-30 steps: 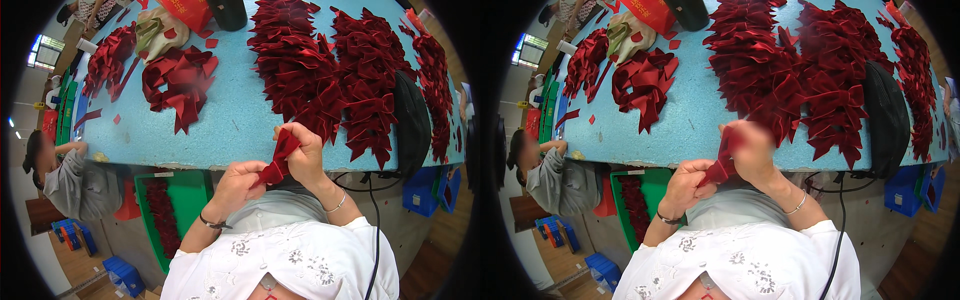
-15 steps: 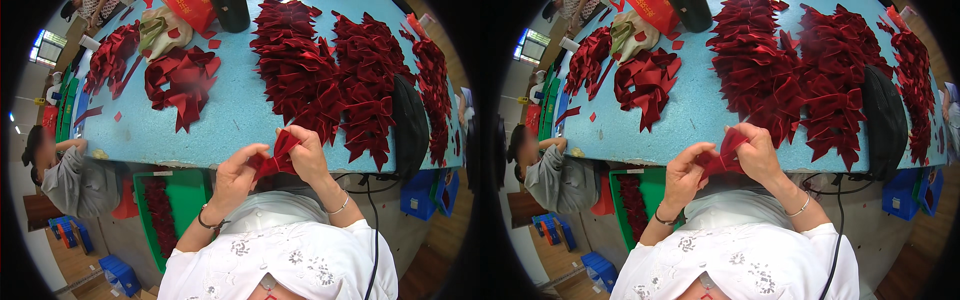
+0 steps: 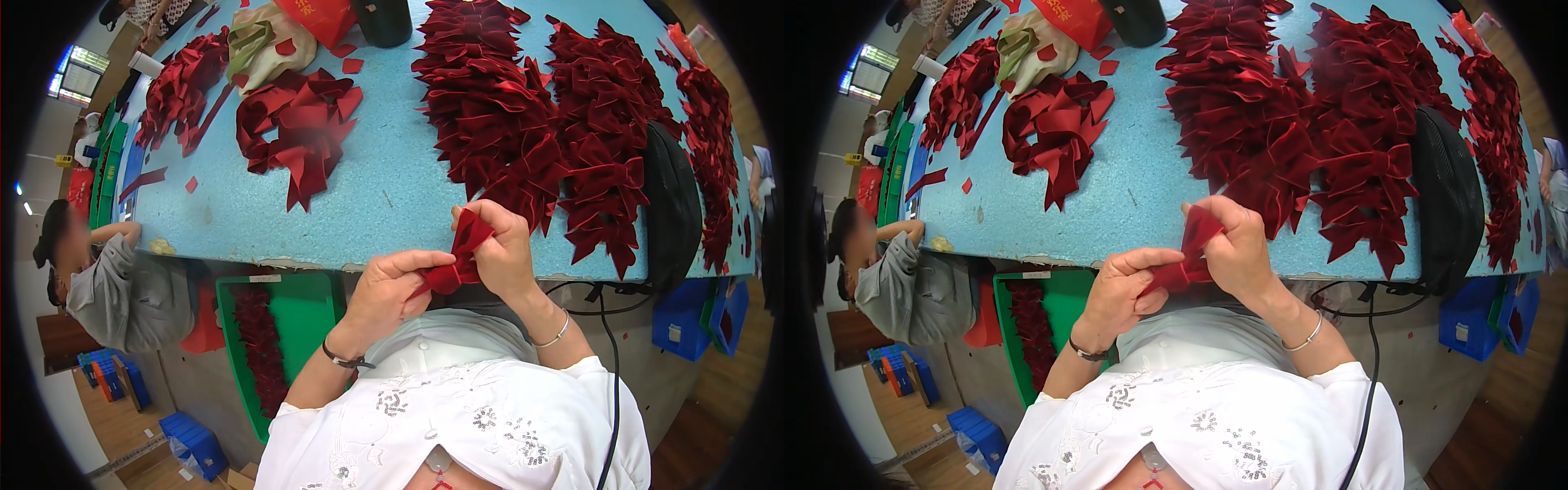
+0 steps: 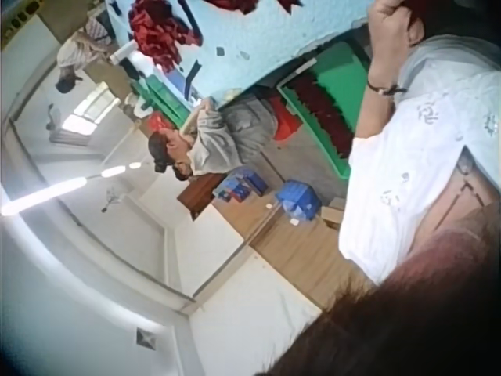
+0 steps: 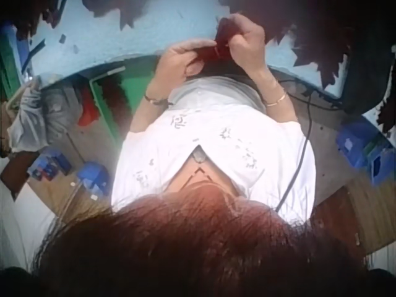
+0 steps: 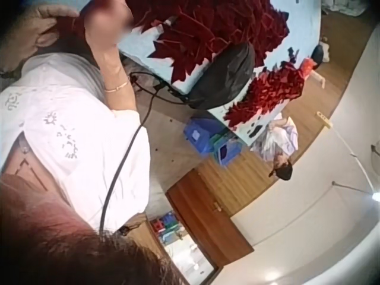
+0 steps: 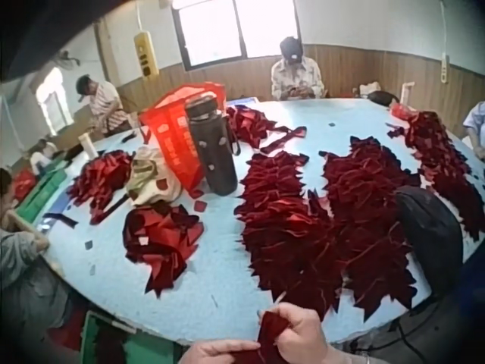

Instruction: Folding and assembling red fabric pieces into bow shapes at a workbench.

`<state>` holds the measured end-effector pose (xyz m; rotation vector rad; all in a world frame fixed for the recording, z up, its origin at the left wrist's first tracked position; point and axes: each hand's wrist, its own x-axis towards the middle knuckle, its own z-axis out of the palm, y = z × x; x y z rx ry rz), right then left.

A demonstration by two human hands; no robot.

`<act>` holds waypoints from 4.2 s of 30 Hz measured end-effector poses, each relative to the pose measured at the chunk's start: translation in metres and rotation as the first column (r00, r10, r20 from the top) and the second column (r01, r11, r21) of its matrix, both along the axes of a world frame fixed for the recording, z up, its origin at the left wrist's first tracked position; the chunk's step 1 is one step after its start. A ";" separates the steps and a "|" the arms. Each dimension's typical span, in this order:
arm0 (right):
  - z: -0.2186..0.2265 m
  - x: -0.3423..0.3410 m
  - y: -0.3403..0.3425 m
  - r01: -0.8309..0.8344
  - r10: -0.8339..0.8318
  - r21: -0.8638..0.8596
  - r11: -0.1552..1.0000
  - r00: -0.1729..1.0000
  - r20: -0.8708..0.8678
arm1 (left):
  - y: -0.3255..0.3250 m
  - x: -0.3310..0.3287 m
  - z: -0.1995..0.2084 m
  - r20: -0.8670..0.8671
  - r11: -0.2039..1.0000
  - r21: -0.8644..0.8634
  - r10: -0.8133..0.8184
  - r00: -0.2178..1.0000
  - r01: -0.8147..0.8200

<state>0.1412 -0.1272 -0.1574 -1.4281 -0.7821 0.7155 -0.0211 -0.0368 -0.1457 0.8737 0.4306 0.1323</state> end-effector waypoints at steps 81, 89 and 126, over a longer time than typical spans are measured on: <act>0.015 -0.007 -0.009 -0.145 0.168 0.086 0.986 0.856 -0.489 | -0.013 0.012 0.004 0.129 0.557 0.646 0.593 0.795 -0.521; 0.035 0.014 -0.012 -0.376 0.379 0.179 0.909 0.925 0.018 | -0.008 0.011 0.006 0.006 0.702 0.606 0.468 0.884 -0.375; 0.010 -0.022 -0.008 -0.142 0.028 0.212 0.967 0.885 0.465 | -0.010 -0.002 0.014 -0.082 0.916 0.223 0.359 0.930 -0.334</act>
